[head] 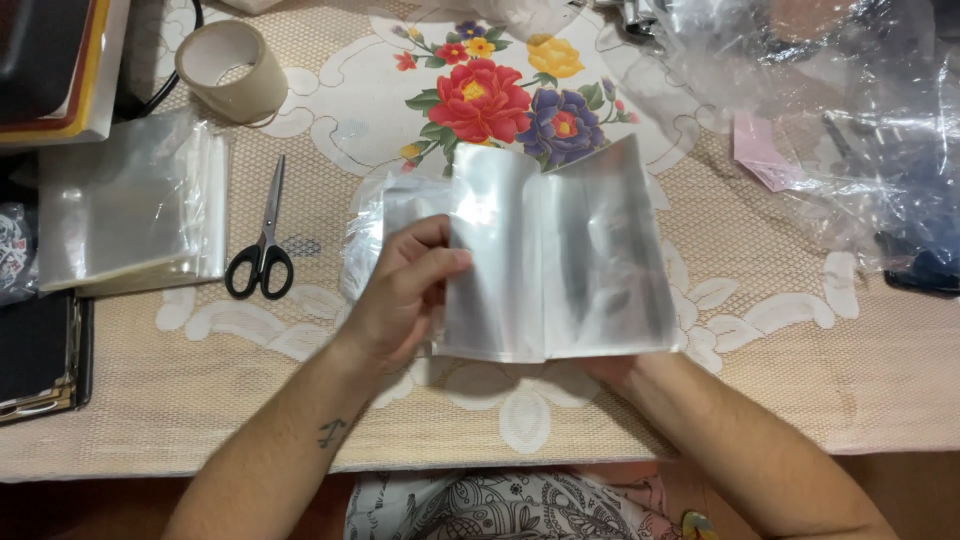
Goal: The person removes several silver plastic pouches from a larger clear plastic bag. They then separate the pouches, unfold them, and arrange them on the table.
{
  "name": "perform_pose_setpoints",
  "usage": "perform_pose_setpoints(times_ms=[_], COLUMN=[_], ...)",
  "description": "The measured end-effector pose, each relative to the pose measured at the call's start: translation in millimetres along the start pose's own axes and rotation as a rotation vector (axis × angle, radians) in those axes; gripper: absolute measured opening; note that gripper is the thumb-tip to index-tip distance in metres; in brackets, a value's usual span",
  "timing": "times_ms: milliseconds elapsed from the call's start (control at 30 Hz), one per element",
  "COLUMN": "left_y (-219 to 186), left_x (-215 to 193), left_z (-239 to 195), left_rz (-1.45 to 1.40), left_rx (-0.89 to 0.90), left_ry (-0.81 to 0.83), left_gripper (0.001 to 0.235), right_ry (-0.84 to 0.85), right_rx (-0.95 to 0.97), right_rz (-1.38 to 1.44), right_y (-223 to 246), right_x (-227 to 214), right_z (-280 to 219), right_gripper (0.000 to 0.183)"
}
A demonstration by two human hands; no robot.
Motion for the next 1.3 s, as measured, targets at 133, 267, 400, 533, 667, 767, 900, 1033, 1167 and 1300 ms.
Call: perform_pose_setpoints(times_ms=[133,267,400,533,667,767,900,1033,1167,1300], left_y=[-18,-22,-29,-38,-36,-37,-35,-40,-44,-43], left_x=[-28,-42,-44,-23,-25,-27,-31,-28,-25,-23], left_z=[11,12,18,14,23,23,24,21,18,17], left_rz=[0.04,0.123,0.194,0.119,0.166,0.184,0.184,0.224,0.28,0.286], left_rx=[0.158,0.195,0.147,0.017,0.017,0.023,0.032,0.036,0.052,0.062], left_ry=[-0.038,-0.121,-0.184,-0.206,-0.168,-0.188,-0.213,-0.227,-0.234,-0.215], left_gripper=[0.01,0.008,0.006,0.03,0.04,0.04,0.041,0.04,0.042,0.041], right_ry=[-0.012,-0.022,-0.03,-0.033,-0.038,-0.047,-0.056,-0.065,-0.076,-0.085], right_rx=[-0.009,-0.021,-0.035,-0.049,-0.062,-0.077,-0.089,-0.097,-0.1,-0.115], right_rz=[0.012,0.021,0.035,0.05,0.062,0.076,0.087,0.093,0.1,0.107], right_y=[-17,-21,-20,6,58,69,76,80,80,83], right_x=[-29,-41,-48,-14,76,86,87,87,88,90], right_z=[-2,-7,-11,-13,-32,-33,-31,-28,-31,-37], right_gripper=[0.074,0.072,0.07,0.068,0.067,0.067,0.066,0.066,0.066,0.067])
Point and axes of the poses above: each hand's wrist, its own z-axis towards the middle knuckle, its own x-axis out of the palm, y = z × x, the point moved 1 cm from there along z, towards the middle knuckle, and after that the axes turned 3 degrees about -y, right-handed, at the moved point
